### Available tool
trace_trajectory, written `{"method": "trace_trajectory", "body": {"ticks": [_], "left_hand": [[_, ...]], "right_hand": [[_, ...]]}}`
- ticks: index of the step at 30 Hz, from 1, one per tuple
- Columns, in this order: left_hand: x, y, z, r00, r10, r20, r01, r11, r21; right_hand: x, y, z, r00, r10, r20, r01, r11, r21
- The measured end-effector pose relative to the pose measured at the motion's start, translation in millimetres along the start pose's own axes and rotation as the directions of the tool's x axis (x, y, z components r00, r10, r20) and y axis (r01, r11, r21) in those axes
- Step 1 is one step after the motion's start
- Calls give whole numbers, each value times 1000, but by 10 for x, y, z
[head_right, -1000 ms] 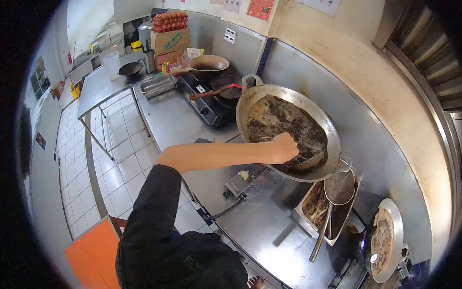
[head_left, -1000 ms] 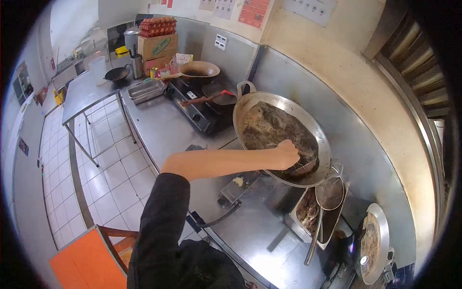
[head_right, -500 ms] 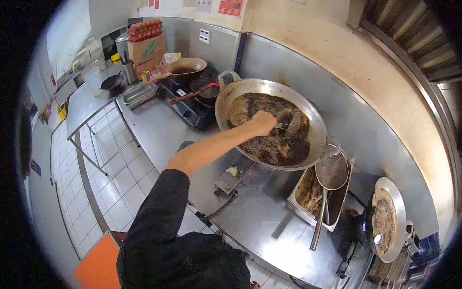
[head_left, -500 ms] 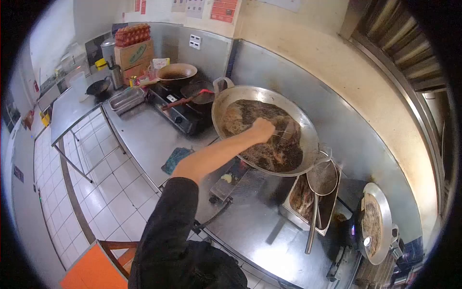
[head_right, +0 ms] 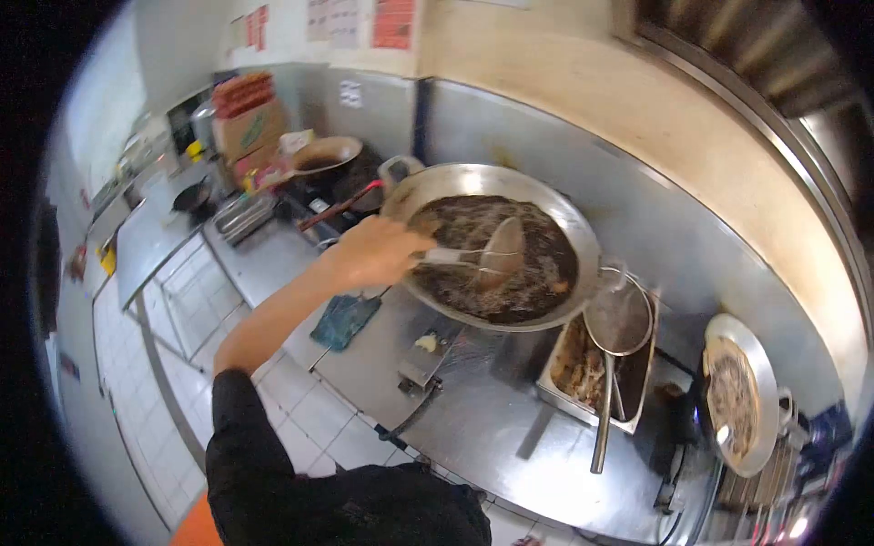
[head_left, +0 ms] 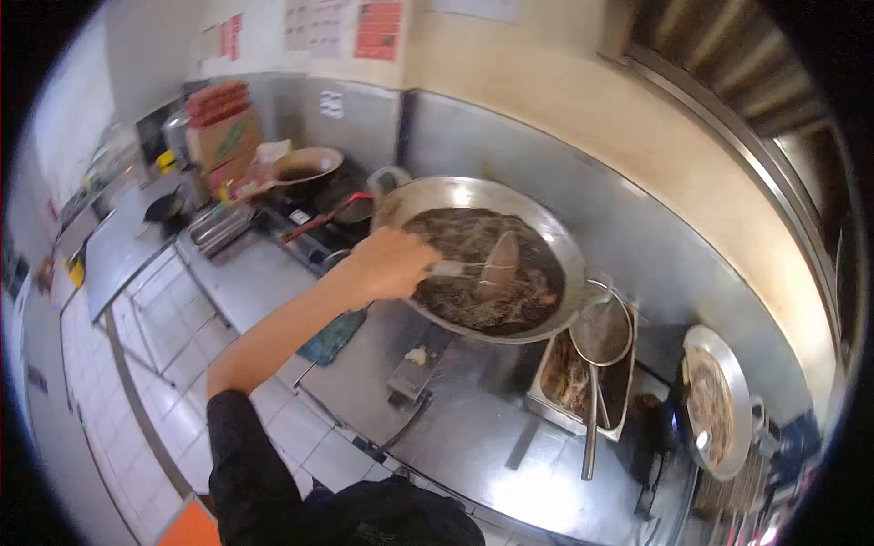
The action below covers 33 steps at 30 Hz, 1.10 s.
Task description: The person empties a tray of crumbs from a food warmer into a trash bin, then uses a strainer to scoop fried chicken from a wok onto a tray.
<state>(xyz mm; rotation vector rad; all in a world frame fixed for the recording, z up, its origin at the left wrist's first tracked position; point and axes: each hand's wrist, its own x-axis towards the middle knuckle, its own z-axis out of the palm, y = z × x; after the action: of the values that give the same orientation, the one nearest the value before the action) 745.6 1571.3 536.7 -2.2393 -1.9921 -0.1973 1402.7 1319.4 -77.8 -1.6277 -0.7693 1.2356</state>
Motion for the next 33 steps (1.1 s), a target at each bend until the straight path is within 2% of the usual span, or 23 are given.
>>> {"method": "trace_trajectory", "body": {"ticks": [2, 3, 4, 5, 8, 12, 13, 14, 16, 17, 18, 20, 21, 22, 23, 24, 26, 27, 28, 29, 30, 32, 33], "left_hand": [[-36, 154, -72, 998, 18, 54, -22, 997, 72], [-12, 210, -48, 995, 34, 90, -45, 992, 122], [50, 260, 20, 992, 89, 91, -100, 987, 126], [122, 293, 131, 994, 82, 76, -92, 986, 136], [456, 203, 522, 994, 102, 23, -105, 980, 169], [889, -47, 970, 995, 91, -33, -82, 973, 214], [945, -107, 1013, 995, 89, -52, -77, 976, 204], [932, -107, 995, 994, 97, -50, -85, 975, 206], [917, -89, 926, 999, 19, -29, -14, 987, 162], [886, -104, 921, 999, 15, -32, -9, 986, 166], [803, -124, 907, 996, 19, -83, -6, 988, 152], [624, -169, 875, 991, 7, -134, 12, 990, 139], [493, -97, 739, 989, -58, -136, 68, 995, 75], [342, -29, 613, 981, -136, -137, 138, 990, 9], [169, 58, 489, 970, -213, -115, 205, 975, -82], [-15, 114, 421, 948, -304, -96, 286, 943, -170], [-393, 33, 737, 894, -414, -173, 338, 875, -347], [-579, 29, 1017, 848, -434, -302, 290, 859, -422], [-752, 146, 1150, 818, -522, -243, 337, 776, -533], [-882, 287, 1281, 798, -580, -166, 366, 685, -630], [-992, 412, 1495, 776, -618, -127, 368, 607, -705], [-1100, 607, 1881, 743, -666, -66, 380, 501, -778], [-1127, 686, 2003, 727, -683, -65, 334, 435, -836]], "right_hand": [[-336, -1480, 515, 969, -240, -56, 244, 967, 78], [354, -929, 189, 951, -300, -73, 308, 915, 258], [244, -1835, 610, 986, 41, -161, 13, 947, 322], [578, -1776, 456, 990, 129, -59, -83, 864, 497], [621, -2941, 896, 964, -51, 260, -106, 824, 557], [1072, -3547, 1369, 826, -74, 558, -412, 596, 689], [1095, -3670, 1523, 831, -80, 550, -406, 590, 699], [1135, -3740, 1633, 835, -87, 543, -398, 584, 707], [1361, -3769, 1789, 751, -74, 656, -530, 525, 666], [1400, -3731, 1908, 777, -59, 627, -492, 565, 662], [1370, -3796, 1991, 674, -66, 735, -584, 561, 587], [1268, -3741, 2162, 675, -80, 734, -532, 636, 559], [1228, -3706, 2208, 705, -21, 709, -505, 687, 522], [921, -3867, 2327, 811, 6, 585, -364, 788, 497], [1030, -3560, 2336, 813, 14, 582, -375, 777, 505], [576, -3755, 2450, 904, 14, 427, -247, 833, 495], [167, -3530, 2383, 917, -16, 399, -154, 908, 390], [-62, -3450, 2404, 950, 43, 311, -144, 940, 310], [-191, -3363, 2370, 928, 48, 370, -172, 935, 311], [-74, -3020, 2220, 870, 113, 479, -302, 891, 339], [-169, -3051, 2270, 866, 123, 485, -311, 891, 330], [-452, -3270, 2331, 942, -9, 334, -69, 973, 219], [-415, -3257, 2290, 942, 37, 334, -122, 963, 239]]}}
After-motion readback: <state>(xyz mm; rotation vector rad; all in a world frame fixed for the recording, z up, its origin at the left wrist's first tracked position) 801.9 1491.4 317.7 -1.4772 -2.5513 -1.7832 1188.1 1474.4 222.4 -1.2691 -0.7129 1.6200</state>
